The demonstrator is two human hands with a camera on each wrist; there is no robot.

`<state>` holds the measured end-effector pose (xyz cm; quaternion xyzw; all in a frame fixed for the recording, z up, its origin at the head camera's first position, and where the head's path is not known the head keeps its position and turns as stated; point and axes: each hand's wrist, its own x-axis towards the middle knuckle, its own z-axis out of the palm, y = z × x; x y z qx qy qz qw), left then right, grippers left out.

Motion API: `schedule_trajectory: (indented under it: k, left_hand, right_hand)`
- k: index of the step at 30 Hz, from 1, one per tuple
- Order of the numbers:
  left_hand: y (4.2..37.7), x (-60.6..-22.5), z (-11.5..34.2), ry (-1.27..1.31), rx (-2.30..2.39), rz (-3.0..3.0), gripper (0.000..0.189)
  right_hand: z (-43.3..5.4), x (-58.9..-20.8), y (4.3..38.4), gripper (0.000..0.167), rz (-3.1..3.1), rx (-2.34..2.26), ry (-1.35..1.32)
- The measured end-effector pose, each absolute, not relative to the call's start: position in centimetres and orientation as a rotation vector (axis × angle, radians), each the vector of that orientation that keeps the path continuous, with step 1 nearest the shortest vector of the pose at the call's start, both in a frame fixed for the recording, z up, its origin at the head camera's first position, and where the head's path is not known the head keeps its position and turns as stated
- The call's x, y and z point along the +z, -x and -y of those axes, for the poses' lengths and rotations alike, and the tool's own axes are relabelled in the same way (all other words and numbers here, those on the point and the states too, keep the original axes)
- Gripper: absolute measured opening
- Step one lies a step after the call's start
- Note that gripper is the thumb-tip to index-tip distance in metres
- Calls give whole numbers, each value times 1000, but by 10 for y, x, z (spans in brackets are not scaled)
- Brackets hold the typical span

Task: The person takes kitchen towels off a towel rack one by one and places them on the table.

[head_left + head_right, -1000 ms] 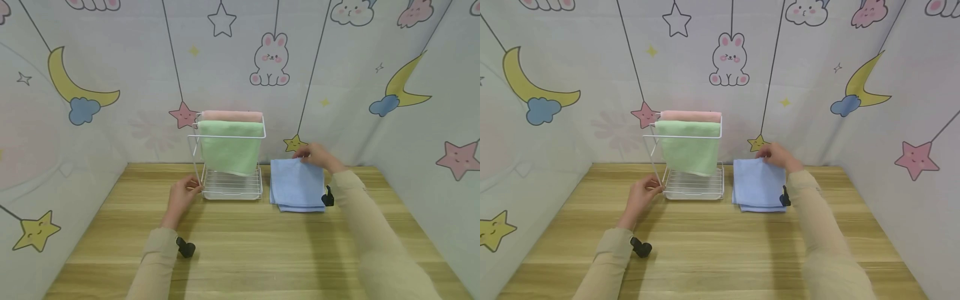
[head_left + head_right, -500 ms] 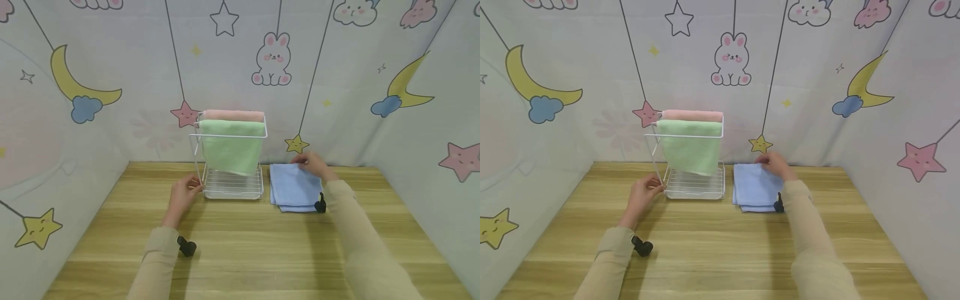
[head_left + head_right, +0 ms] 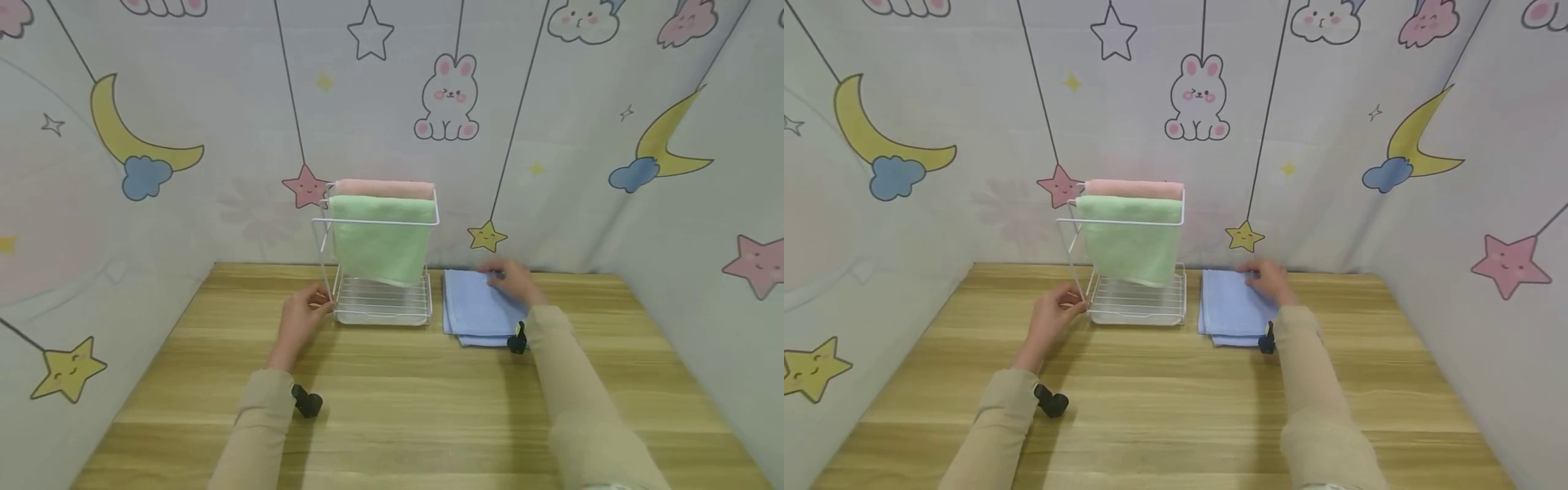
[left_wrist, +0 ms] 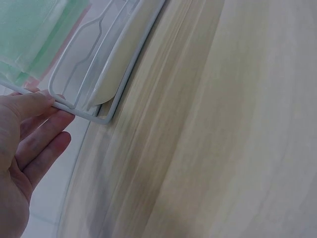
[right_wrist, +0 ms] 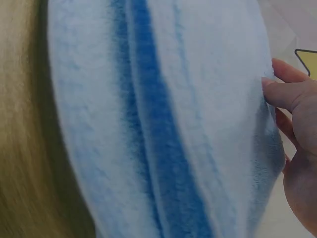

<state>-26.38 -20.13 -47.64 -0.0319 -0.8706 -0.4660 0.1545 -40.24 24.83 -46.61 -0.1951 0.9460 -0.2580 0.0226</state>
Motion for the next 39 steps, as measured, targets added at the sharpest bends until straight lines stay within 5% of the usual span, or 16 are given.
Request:
schedule_trajectory:
  k: [24,39]
  left_hand:
    - [263,-474,200,78,-1323,2505,11]
    - [263,-473,201,79,-1322,2515,12]
  right_hand:
    - [-242,-475,403,34,-2939,-735,458]
    - [-239,-444,399,35,-2969,-621,514]
